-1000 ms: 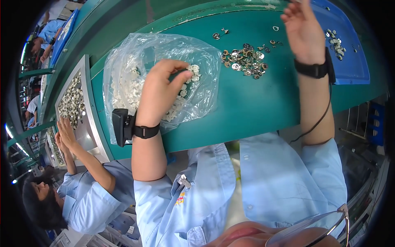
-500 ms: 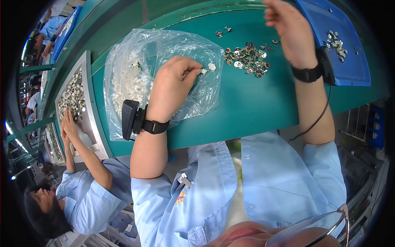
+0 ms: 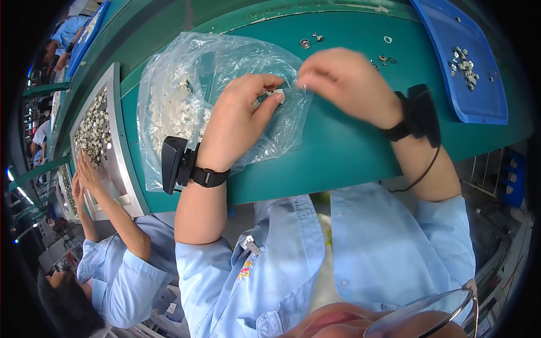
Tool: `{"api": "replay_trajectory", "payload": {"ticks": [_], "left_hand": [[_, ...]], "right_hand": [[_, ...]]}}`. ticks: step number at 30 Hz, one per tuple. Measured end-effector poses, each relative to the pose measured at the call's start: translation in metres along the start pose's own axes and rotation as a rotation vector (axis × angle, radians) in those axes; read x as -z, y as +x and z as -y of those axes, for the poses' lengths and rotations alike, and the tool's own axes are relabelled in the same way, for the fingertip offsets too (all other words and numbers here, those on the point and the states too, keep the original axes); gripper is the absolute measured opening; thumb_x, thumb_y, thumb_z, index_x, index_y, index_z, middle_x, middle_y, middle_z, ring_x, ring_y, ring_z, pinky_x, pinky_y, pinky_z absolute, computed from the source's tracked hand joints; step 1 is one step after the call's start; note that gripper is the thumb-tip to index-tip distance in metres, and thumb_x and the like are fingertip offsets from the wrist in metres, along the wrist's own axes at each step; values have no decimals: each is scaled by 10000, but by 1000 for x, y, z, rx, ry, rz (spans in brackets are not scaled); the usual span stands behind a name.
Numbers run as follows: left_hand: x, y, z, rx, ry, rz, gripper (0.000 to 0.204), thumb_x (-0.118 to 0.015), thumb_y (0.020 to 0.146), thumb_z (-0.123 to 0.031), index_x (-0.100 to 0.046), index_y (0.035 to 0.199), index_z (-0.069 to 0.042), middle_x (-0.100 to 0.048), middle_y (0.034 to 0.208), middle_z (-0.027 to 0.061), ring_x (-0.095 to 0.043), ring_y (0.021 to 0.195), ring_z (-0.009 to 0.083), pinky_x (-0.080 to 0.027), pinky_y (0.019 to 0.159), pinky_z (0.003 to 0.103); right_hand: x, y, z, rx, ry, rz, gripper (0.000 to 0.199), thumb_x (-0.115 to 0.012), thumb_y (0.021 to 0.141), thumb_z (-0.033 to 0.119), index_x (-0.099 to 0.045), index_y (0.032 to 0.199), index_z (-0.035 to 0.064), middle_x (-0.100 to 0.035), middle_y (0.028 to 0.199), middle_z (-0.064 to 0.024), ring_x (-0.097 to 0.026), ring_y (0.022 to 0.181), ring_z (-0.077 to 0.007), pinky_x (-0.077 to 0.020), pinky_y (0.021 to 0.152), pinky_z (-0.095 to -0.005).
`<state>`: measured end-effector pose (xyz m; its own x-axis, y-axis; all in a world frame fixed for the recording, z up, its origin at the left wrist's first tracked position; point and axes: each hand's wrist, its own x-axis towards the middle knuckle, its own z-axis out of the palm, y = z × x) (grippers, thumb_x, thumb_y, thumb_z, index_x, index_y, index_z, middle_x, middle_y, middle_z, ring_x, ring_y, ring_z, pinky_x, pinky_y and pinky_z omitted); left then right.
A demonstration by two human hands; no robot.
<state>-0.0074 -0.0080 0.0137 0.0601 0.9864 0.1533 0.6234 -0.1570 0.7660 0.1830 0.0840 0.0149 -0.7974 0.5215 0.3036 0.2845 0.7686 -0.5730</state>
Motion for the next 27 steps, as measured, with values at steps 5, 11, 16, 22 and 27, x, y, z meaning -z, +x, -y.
{"api": "replay_trajectory", "payload": {"ticks": [5,11,16,22,27], "left_hand": [[3,-1,-2,-5,-37,-35,169,-635,765,-80,-611,925,-33,-604,825,116,-567,815,274,-448,711,350],[1,0,-2,-75,-14,-36,163,-636,769,-86,-615,922,-36,-602,822,113,-566,804,269,-448,707,345],[0,2,-4,-88,-7,-53,166,-642,765,-82,-615,922,-34,-602,823,102,-565,778,250,-450,700,318],[-5,0,-10,-89,-168,-211,194,-675,735,-61,-618,919,-37,-603,823,81,-573,754,198,-453,676,277],[-15,-2,-14,-146,-376,-301,229,-700,705,-35,-626,921,-43,-605,831,67,-580,761,169,-464,654,262]], "right_hand": [[25,1,-26,-208,234,-267,176,-587,828,144,-595,973,44,-526,722,-31,-504,714,-89,-418,654,-223],[19,13,-21,-451,-119,-164,193,-580,841,145,-601,1000,39,-564,734,-51,-518,666,-97,-427,625,-225],[9,13,-47,-117,-246,-190,197,-577,845,138,-609,1013,40,-599,779,-65,-538,692,-99,-433,627,-226],[15,5,-20,-203,533,-241,176,-562,872,154,-631,938,6,-621,831,-25,-540,709,-72,-437,636,-218],[6,0,18,-257,839,-78,178,-556,882,153,-628,922,-4,-612,852,1,-518,720,-51,-421,635,-198]]}}
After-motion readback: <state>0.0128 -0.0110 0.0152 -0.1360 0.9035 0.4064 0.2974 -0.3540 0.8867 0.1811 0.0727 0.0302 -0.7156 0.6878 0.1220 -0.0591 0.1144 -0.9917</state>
